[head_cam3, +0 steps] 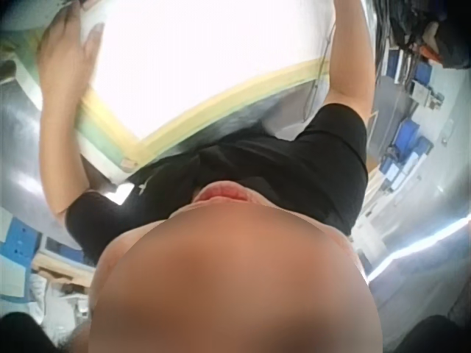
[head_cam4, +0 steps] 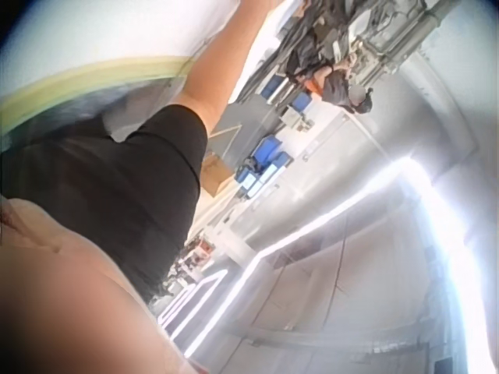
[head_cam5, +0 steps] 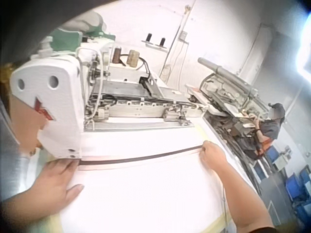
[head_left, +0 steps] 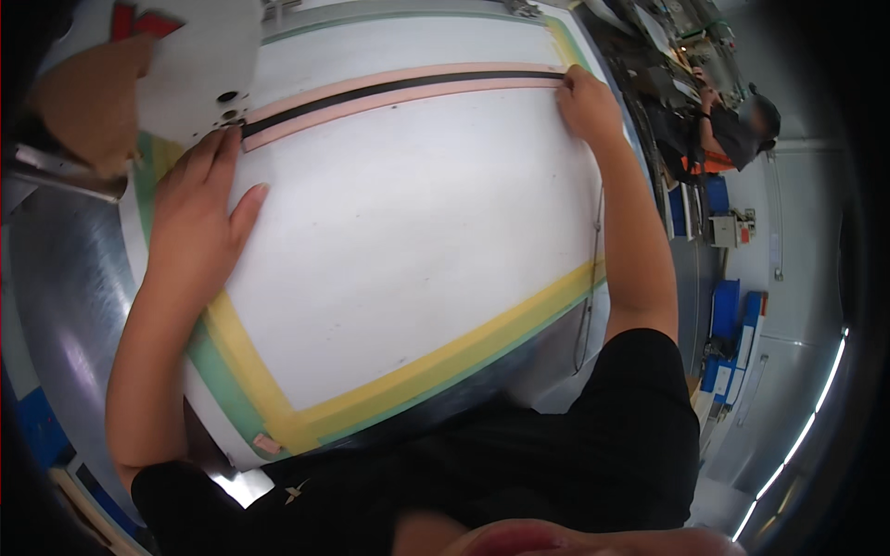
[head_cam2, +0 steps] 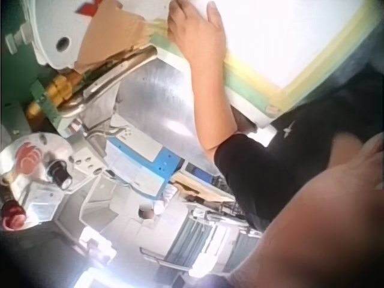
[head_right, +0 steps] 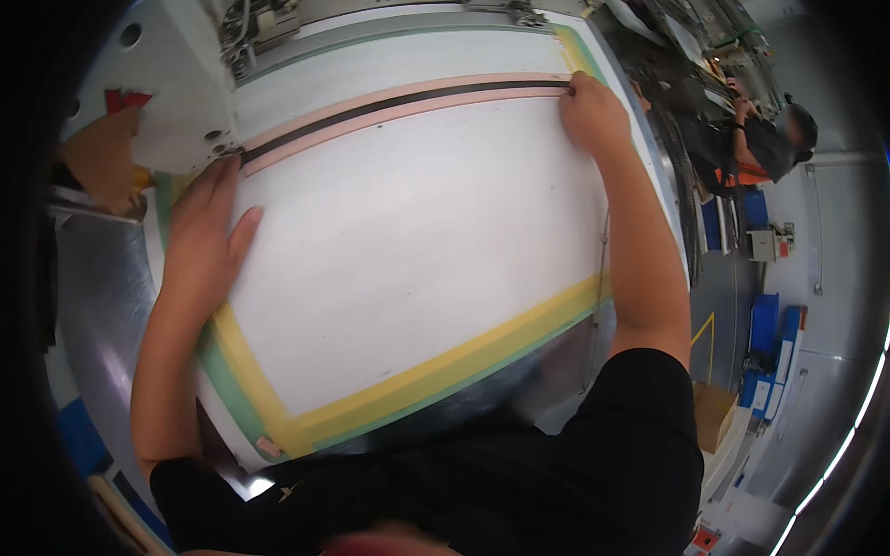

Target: Sewing a zipper onto a leather strap using a specialized sewing machine template.

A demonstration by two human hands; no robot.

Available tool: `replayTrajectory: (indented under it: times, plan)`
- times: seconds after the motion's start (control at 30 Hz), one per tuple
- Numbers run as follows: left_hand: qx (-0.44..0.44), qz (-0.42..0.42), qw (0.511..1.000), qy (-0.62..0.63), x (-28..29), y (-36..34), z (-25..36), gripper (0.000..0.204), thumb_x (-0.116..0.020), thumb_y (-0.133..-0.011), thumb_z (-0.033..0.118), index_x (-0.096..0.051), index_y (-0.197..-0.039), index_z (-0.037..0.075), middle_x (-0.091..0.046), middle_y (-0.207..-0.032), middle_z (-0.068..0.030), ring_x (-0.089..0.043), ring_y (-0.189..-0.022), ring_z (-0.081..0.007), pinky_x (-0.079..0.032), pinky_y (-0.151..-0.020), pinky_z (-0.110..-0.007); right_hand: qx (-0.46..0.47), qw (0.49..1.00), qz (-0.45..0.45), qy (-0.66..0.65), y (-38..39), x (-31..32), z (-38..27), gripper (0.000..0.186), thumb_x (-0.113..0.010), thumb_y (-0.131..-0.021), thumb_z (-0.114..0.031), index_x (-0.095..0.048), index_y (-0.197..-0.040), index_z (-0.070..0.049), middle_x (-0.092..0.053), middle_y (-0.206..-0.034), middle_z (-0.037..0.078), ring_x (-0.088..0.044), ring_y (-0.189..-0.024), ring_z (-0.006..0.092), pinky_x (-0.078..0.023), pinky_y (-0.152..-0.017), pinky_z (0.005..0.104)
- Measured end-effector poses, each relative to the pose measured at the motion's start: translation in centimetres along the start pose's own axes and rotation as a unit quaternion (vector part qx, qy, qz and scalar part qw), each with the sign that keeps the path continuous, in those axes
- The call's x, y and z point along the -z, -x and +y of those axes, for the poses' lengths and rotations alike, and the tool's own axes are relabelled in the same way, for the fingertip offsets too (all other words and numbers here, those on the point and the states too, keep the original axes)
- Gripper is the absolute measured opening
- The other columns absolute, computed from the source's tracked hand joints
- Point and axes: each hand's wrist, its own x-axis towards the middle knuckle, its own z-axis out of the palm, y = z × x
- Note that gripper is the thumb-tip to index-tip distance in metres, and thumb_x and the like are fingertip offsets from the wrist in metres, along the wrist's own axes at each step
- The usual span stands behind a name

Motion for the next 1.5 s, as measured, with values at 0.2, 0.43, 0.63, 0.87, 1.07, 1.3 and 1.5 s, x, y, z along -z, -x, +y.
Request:
replayTrajectory:
  times: [0.2, 0.43, 0.63, 0.87, 1.07, 1.3, 1.5]
  plan:
    - [0.016, -0.014, 1.0, -0.015, -0.2, -0.2, 0.1, 0.061, -0.063, -0.099, 0.03, -0.049, -0.148, -0.003, -0.052, -0.149, -0.0214, -0.049, -0.137, -0.0387, -0.038, -0.116, -0.046, -0.032, 0.995, -0.076, 0.055, 0.2, 1.1, -4.4, 0.026, -0.054, -0.099, -0.025, -0.062, -0.115, -0.006, -0.073, -0.113, 0.019, -0.068, -0.109, 0.0401, -0.053, -0.094, 0.0519]
    - [-0.001, -0.009, 1.0, 0.0, -0.2, 0.2, 0.1, 0.059, -0.063, -0.099, 0.03, -0.05, -0.146, -0.004, -0.053, -0.147, -0.0202, -0.05, -0.136, -0.0359, -0.039, -0.115, -0.045, 0.212, 0.972, -0.068, -0.07, 7.1, 2.9, -18.7, 0.039, -0.048, -0.095, -0.01, -0.062, -0.13, 0.002, -0.065, -0.131, 0.019, -0.068, -0.112, 0.0392, -0.055, -0.096, 0.0488]
    - [0.002, 0.006, 1.0, 0.0, -0.7, 0.6, -0.4, 0.059, -0.063, -0.1, 0.03, -0.05, -0.146, -0.004, -0.054, -0.146, -0.0206, -0.051, -0.135, -0.0364, -0.039, -0.115, -0.045, 0.323, 0.933, -0.079, -0.134, 9.0, 3.4, -26.1, 0.045, -0.051, -0.094, -0.004, -0.059, -0.137, 0.005, -0.064, -0.127, 0.018, -0.072, -0.096, 0.0369, -0.06, -0.081, 0.0444]
    - [-0.017, 0.013, 1.0, -0.015, -1.0, 0.6, -0.2, 0.062, -0.064, -0.099, 0.033, -0.051, -0.147, -0.004, -0.055, -0.145, -0.0207, -0.053, -0.132, -0.0361, -0.042, -0.112, -0.046, 0.361, 0.923, -0.04, -0.128, 9.1, 3.3, -26.9, 0.047, -0.054, -0.092, -0.004, -0.058, -0.138, 0.003, -0.063, -0.119, 0.02, -0.073, -0.088, 0.0345, -0.061, -0.074, 0.0429]
    - [-0.021, -0.004, 1.0, -0.013, -0.9, 0.6, -0.4, 0.062, -0.064, -0.1, 0.034, -0.05, -0.147, -0.004, -0.054, -0.146, -0.0212, -0.053, -0.132, -0.0373, -0.041, -0.113, -0.046, 0.373, 0.917, -0.051, -0.128, 9.1, 3.2, -27.3, 0.045, -0.056, -0.091, -0.005, -0.06, -0.136, 0.001, -0.062, -0.11, 0.022, -0.073, -0.081, 0.0359, -0.06, -0.068, 0.0429]
    - [-0.009, -0.007, 1.0, -0.014, -0.4, 0.5, 0.1, 0.061, -0.062, -0.101, 0.034, -0.05, -0.147, -0.005, -0.053, -0.147, -0.0227, -0.052, -0.134, -0.0395, -0.041, -0.114, -0.046, 0.387, 0.91, 0.0, -0.146, 9.2, 2.4, -26.9, 0.041, -0.056, -0.091, -0.005, -0.061, -0.13, 0.005, -0.063, -0.107, 0.022, -0.072, -0.077, 0.036, -0.059, -0.064, 0.0427]
    - [-0.01, -0.008, 1.0, -0.017, -0.4, 0.4, 0.0, 0.061, -0.063, -0.1, 0.034, -0.051, -0.146, -0.004, -0.055, -0.145, -0.0211, -0.053, -0.132, -0.0381, -0.042, -0.112, -0.046, 0.392, 0.906, 0.003, -0.161, 9.0, 2.2, -26.9, 0.043, -0.056, -0.089, -0.004, -0.062, -0.131, 0.006, -0.063, -0.106, 0.021, -0.072, -0.077, 0.0356, -0.059, -0.064, 0.0419]
